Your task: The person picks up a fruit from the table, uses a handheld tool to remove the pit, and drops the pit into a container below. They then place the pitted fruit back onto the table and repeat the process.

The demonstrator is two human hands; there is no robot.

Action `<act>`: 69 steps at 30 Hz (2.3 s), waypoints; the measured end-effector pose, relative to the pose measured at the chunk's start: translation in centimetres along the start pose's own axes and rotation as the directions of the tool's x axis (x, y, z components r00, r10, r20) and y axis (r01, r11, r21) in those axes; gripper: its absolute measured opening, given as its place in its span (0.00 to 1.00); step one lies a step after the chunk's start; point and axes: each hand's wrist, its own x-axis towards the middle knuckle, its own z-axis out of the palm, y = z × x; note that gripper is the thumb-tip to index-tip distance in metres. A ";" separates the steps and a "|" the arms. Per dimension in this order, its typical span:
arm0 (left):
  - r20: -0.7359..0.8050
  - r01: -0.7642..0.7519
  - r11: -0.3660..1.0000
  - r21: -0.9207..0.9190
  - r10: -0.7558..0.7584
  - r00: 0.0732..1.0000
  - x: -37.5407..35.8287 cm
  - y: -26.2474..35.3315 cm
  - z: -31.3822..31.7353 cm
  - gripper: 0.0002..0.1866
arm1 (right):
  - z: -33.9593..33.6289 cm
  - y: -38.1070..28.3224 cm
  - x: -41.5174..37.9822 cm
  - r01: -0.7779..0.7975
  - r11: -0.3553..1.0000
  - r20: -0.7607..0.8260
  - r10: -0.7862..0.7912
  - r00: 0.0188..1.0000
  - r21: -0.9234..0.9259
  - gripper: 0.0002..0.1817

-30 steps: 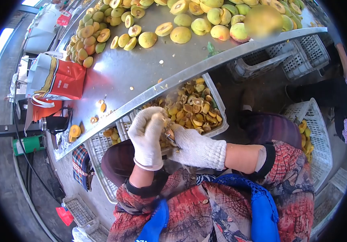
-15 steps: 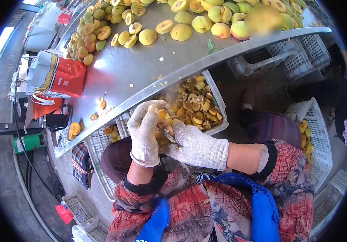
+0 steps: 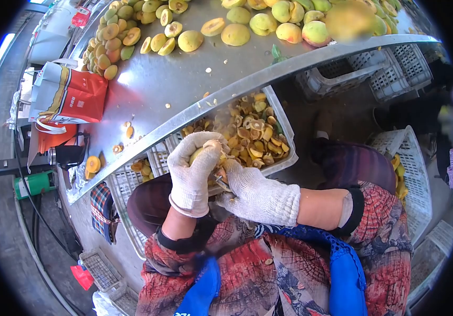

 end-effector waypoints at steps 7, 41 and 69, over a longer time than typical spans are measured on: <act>0.260 0.105 0.968 0.229 -0.165 0.952 1.7 0.8 -1.6 0.11 | 0.5 0.9 0.3 -0.071 0.989 0.061 0.064 0.996 0.126 0.26; 0.234 0.183 0.981 0.064 -0.193 0.953 2.5 1.2 -0.5 0.08 | -3.4 -1.5 -0.3 -0.404 0.628 0.443 0.104 0.890 0.665 0.15; 0.133 0.089 0.995 0.035 -0.093 0.987 2.4 0.9 0.0 0.09 | -2.0 0.0 0.7 -0.076 0.846 0.145 -0.002 0.989 0.528 0.15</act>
